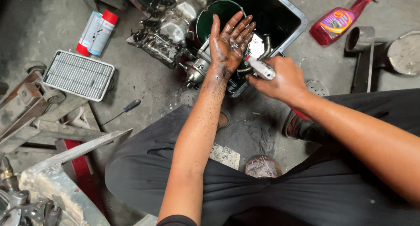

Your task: The person sits on the workshop floor and cleans a greasy carburetor over a black parts-washing tray. They hold the carburetor with one hand while scrubbing its openings and surfaces with a small brush, occasionally spraying it with liquid from a spray bottle and dipping the brush into a bucket of cleaning fluid.

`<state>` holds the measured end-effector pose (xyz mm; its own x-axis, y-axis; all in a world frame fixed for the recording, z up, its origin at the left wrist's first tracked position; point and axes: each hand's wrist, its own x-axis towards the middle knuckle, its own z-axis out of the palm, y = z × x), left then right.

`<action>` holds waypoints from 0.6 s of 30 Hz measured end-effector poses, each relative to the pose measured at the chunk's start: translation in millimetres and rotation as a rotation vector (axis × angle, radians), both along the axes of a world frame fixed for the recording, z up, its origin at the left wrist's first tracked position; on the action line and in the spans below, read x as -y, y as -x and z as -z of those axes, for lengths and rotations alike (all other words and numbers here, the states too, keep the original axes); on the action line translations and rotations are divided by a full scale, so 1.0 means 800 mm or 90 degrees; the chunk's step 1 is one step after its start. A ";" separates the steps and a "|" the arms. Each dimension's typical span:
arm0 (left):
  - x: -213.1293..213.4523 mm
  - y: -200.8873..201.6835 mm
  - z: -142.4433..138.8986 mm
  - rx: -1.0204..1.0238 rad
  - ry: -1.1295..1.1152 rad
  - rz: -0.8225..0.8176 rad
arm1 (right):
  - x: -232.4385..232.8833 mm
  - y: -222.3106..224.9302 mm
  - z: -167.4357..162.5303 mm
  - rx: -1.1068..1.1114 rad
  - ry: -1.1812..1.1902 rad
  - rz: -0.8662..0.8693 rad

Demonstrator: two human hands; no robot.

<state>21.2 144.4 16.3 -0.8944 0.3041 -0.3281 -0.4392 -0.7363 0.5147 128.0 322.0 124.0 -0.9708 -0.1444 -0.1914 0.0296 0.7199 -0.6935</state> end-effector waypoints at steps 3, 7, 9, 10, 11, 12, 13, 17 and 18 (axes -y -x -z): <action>0.004 -0.003 -0.004 0.000 -0.014 0.019 | -0.001 0.003 0.004 0.001 0.006 0.039; 0.006 -0.008 0.006 0.032 -0.059 0.043 | -0.002 0.007 0.001 0.028 -0.028 0.033; 0.005 -0.010 0.014 0.043 -0.048 0.063 | 0.000 0.003 -0.002 0.010 -0.006 0.006; 0.004 -0.011 0.017 0.036 -0.047 0.078 | 0.003 0.001 -0.004 -0.009 0.011 -0.008; 0.002 -0.012 0.019 0.027 -0.046 0.094 | 0.005 -0.002 -0.005 -0.030 0.029 -0.022; 0.001 -0.013 0.020 0.036 -0.056 0.100 | 0.008 -0.005 -0.005 -0.022 0.046 -0.027; -0.002 -0.014 0.021 0.045 -0.067 0.107 | 0.010 -0.006 -0.006 -0.015 0.060 -0.031; -0.010 -0.020 0.016 0.094 -0.086 0.100 | 0.011 -0.002 -0.003 0.021 0.055 0.004; -0.010 -0.021 0.014 0.076 -0.065 0.111 | 0.008 0.001 -0.002 0.020 0.045 0.012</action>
<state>37.7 152.3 5.2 -0.7821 0.4879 -0.3877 -0.6177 -0.6894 0.3783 126.9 315.4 125.9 -0.9672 -0.1400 -0.2121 0.0658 0.6683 -0.7410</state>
